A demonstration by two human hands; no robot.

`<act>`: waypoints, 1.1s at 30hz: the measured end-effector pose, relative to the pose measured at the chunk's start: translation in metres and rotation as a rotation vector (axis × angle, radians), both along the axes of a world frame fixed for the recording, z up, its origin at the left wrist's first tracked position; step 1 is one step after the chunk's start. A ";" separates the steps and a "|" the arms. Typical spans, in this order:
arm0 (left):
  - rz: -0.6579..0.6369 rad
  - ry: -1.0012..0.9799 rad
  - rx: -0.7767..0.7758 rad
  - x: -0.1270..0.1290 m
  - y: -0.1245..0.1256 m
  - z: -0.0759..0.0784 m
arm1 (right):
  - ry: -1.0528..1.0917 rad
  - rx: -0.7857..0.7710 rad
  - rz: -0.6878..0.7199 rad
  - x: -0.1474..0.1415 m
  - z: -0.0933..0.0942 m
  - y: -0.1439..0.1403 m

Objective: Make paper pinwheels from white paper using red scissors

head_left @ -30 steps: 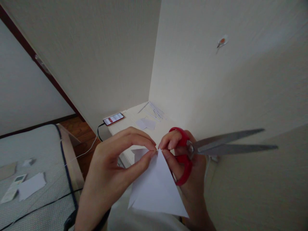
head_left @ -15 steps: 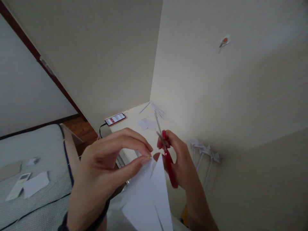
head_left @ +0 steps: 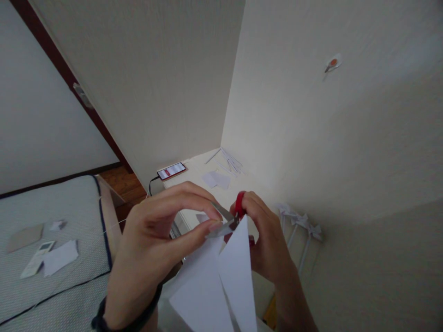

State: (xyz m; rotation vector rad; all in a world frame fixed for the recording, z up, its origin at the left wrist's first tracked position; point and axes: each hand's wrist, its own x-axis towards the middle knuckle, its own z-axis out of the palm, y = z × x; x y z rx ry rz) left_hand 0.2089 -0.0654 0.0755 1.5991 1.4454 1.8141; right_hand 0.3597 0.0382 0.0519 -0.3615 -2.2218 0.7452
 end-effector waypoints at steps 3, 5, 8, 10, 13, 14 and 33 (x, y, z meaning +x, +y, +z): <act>0.007 0.009 -0.012 0.000 0.000 0.001 | -0.032 0.001 -0.014 -0.002 0.001 0.000; 0.011 0.015 -0.019 0.001 0.000 0.003 | -0.043 0.002 -0.015 -0.003 0.002 0.001; 0.039 0.035 -0.035 0.002 0.000 0.006 | -0.046 0.002 -0.008 -0.002 0.003 0.002; 0.054 0.040 -0.043 0.003 0.000 0.007 | -0.046 0.009 -0.011 0.000 0.003 0.003; 0.047 0.034 -0.042 0.004 0.000 0.008 | -0.056 0.022 -0.016 0.001 0.003 0.004; 0.048 0.029 -0.043 0.004 0.000 0.008 | -0.059 0.024 -0.018 0.001 0.003 0.005; 0.134 -0.029 -0.070 0.008 -0.001 0.007 | -0.057 0.113 -0.134 0.001 -0.001 0.007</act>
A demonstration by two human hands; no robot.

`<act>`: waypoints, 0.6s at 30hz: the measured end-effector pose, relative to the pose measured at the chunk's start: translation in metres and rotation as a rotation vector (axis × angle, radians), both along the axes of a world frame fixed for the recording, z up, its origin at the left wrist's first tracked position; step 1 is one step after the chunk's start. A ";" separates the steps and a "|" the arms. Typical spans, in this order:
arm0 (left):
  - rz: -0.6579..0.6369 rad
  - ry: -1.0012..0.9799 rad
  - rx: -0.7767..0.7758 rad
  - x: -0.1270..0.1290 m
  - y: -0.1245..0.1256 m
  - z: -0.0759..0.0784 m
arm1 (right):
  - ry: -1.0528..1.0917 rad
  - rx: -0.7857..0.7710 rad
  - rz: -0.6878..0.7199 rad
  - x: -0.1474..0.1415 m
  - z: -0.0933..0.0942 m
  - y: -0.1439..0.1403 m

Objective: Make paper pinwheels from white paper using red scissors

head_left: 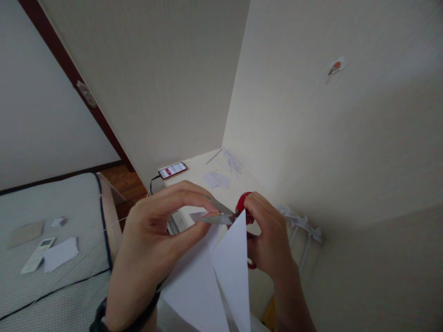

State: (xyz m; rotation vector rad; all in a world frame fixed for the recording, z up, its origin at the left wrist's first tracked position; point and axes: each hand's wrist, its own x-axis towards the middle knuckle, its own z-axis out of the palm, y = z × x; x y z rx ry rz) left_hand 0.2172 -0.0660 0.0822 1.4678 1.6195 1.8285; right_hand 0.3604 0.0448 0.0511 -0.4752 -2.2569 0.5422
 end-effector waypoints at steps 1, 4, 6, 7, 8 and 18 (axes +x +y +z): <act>-0.008 0.012 -0.004 -0.001 0.000 0.000 | 0.006 0.006 -0.003 0.000 0.000 0.000; -0.043 0.038 -0.007 -0.004 0.001 0.000 | 0.020 0.008 -0.001 0.000 0.000 0.000; -0.052 0.043 0.009 -0.005 0.002 0.000 | 0.024 -0.002 -0.003 0.000 0.000 -0.001; -0.052 0.039 0.015 -0.005 0.002 0.000 | 0.023 -0.011 -0.007 0.000 0.000 -0.001; -0.050 0.033 0.016 -0.005 0.002 -0.001 | 0.027 -0.024 -0.012 -0.001 -0.001 -0.001; -0.087 0.000 -0.062 -0.004 0.001 -0.003 | 0.278 -0.509 0.033 0.002 0.004 0.001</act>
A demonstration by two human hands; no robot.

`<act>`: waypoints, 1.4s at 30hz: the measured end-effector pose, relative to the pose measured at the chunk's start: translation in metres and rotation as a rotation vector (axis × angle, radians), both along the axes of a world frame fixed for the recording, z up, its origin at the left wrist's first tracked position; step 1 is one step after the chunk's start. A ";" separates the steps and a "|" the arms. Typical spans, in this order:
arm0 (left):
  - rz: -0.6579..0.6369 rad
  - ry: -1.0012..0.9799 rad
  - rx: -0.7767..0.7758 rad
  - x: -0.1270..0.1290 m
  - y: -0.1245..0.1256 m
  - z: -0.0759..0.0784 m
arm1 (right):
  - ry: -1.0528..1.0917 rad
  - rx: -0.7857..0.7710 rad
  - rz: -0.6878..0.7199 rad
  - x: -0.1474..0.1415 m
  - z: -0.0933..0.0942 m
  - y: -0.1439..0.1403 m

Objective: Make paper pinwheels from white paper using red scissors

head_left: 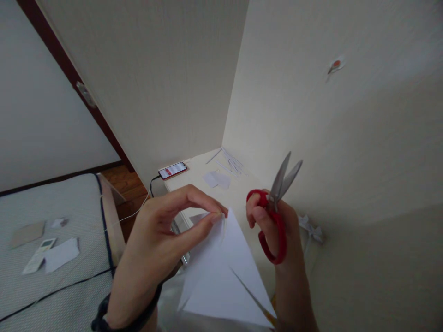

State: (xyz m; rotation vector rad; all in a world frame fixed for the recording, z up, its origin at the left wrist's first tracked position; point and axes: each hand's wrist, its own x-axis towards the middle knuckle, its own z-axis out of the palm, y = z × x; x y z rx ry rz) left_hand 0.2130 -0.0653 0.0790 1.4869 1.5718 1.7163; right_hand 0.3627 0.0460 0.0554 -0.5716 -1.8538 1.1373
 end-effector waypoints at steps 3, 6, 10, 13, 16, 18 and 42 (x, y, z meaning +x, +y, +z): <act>-0.006 0.033 0.001 -0.002 0.002 -0.001 | 0.140 -0.051 0.064 0.001 -0.001 0.002; -0.003 0.050 -0.003 -0.003 0.005 -0.002 | 0.197 -0.077 0.143 0.000 -0.002 0.002; 0.024 0.052 0.003 -0.002 0.007 -0.004 | 0.135 -0.102 0.190 -0.006 0.002 -0.003; 0.017 0.037 0.003 0.000 0.007 -0.005 | 0.034 -0.093 0.129 -0.011 0.007 -0.009; -0.028 0.013 -0.004 0.000 0.008 -0.004 | -0.031 -0.109 0.077 -0.013 0.010 -0.014; -0.068 -0.004 -0.015 0.000 0.009 -0.004 | -0.033 -0.116 0.078 -0.014 0.011 -0.015; -0.055 -0.079 -0.035 -0.005 0.007 -0.003 | 0.062 -0.187 0.201 -0.008 0.002 -0.005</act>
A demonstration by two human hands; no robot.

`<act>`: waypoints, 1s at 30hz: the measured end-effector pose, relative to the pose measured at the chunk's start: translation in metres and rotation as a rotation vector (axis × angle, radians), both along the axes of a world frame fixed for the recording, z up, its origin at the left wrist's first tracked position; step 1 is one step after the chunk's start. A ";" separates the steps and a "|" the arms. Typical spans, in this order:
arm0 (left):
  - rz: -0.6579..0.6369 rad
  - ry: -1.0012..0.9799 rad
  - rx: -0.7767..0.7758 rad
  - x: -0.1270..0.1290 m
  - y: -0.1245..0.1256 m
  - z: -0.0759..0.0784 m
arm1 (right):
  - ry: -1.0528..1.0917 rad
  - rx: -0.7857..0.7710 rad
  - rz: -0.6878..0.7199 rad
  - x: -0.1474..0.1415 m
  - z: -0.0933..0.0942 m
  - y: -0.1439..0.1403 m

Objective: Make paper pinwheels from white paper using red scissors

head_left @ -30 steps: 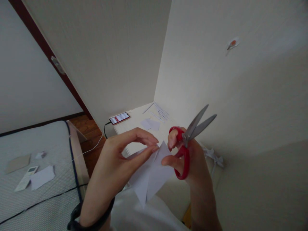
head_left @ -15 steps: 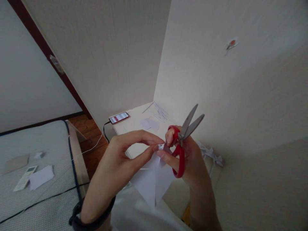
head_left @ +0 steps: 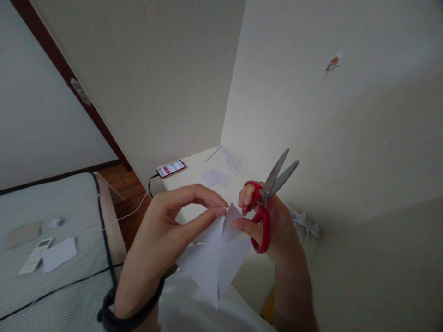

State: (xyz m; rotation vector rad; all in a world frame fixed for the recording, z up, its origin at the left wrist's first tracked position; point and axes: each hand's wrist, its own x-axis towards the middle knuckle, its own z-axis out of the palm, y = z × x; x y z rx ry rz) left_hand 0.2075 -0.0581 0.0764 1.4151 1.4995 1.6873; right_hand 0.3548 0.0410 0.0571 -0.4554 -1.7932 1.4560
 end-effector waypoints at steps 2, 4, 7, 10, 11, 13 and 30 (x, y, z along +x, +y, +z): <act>0.078 -0.021 0.010 0.000 -0.001 0.000 | 0.012 -0.031 0.002 0.002 -0.002 0.002; 0.150 -0.044 0.019 -0.001 -0.001 0.000 | 0.009 -0.065 0.006 0.003 -0.003 0.004; 0.224 -0.089 0.020 -0.001 -0.001 -0.001 | -0.018 -0.107 0.034 0.005 -0.004 0.006; 0.220 -0.134 0.003 -0.003 -0.001 -0.001 | -0.023 -0.124 0.050 0.005 -0.004 0.007; 0.202 -0.142 -0.007 -0.003 -0.002 -0.002 | -0.013 -0.129 0.048 0.005 -0.004 0.008; 0.174 -0.141 -0.023 -0.005 -0.002 -0.001 | 0.002 -0.129 0.034 0.007 -0.003 0.009; -0.047 0.183 -0.223 -0.013 0.003 -0.008 | -0.008 0.006 -0.065 0.005 0.002 0.010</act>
